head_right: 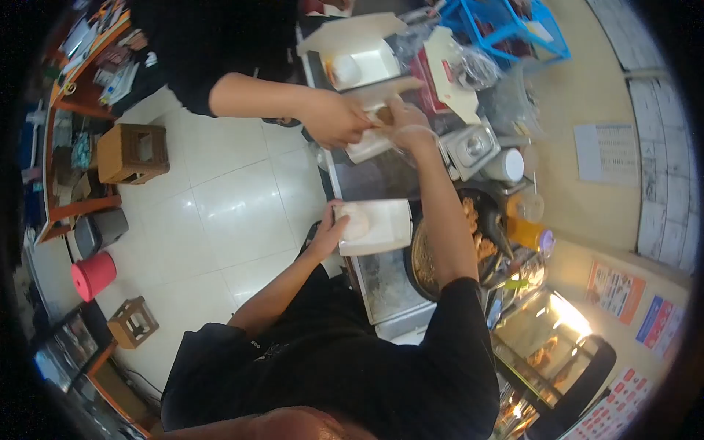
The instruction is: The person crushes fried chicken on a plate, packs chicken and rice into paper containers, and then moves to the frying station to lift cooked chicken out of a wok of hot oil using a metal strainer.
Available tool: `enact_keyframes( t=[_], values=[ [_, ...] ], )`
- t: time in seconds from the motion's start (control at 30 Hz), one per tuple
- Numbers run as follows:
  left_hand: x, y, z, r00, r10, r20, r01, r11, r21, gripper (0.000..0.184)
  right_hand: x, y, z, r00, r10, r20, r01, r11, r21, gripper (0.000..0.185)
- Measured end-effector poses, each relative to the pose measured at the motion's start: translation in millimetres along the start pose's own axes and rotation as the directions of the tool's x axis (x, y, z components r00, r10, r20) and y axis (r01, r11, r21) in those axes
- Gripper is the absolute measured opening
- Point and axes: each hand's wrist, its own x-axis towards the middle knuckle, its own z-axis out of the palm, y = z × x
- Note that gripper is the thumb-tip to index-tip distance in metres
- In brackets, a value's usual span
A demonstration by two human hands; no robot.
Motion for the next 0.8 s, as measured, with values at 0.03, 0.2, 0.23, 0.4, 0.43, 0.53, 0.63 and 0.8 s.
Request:
enact_keyframes(
  t=[0.03, 0.2, 0.23, 0.4, 0.43, 0.53, 0.63, 0.8],
  values=[
    [-3, 18, 2, 0.996, -0.078, -0.037, 0.079, 0.997, 0.02, 0.041, -12, -2, 0, 0.996, 0.0, -0.085, 0.002, 1.0, 0.015, 0.063],
    [2, 29, 12, 0.975, 0.1, -0.197, -0.096, 0.995, 0.026, 0.05, -129, 33, -36, 0.871, 0.16, -0.465, -0.028, 0.96, 0.279, 0.049],
    [4, 30, 12, 0.974, 0.111, -0.196, -0.105, 0.994, 0.04, 0.05, -163, 44, -37, 0.851, 0.333, -0.406, -0.181, 0.912, 0.368, 0.046],
    [13, 18, 14, 0.972, 0.2, -0.121, -0.184, 0.974, 0.136, 0.046, -308, 104, 47, 0.501, 0.803, -0.321, -0.783, 0.579, 0.227, 0.056],
    [15, 16, 13, 0.97, 0.219, -0.106, -0.202, 0.968, 0.151, 0.045, -310, 108, 55, 0.47, 0.813, -0.344, -0.806, 0.554, 0.209, 0.062],
    [19, 10, 6, 0.965, 0.256, -0.057, -0.241, 0.95, 0.199, 0.044, -327, 133, 89, 0.503, 0.754, -0.423, -0.775, 0.61, 0.164, 0.085],
    [24, 7, 0, 0.956, 0.293, -0.03, -0.278, 0.929, 0.243, 0.042, -327, 154, 101, 0.493, 0.773, -0.4, -0.796, 0.586, 0.152, 0.08],
    [36, 15, 5, 0.943, 0.243, -0.228, -0.196, 0.957, 0.213, 0.05, -353, 197, 133, 0.567, 0.62, -0.543, -0.662, 0.735, 0.148, 0.051]
  ],
)
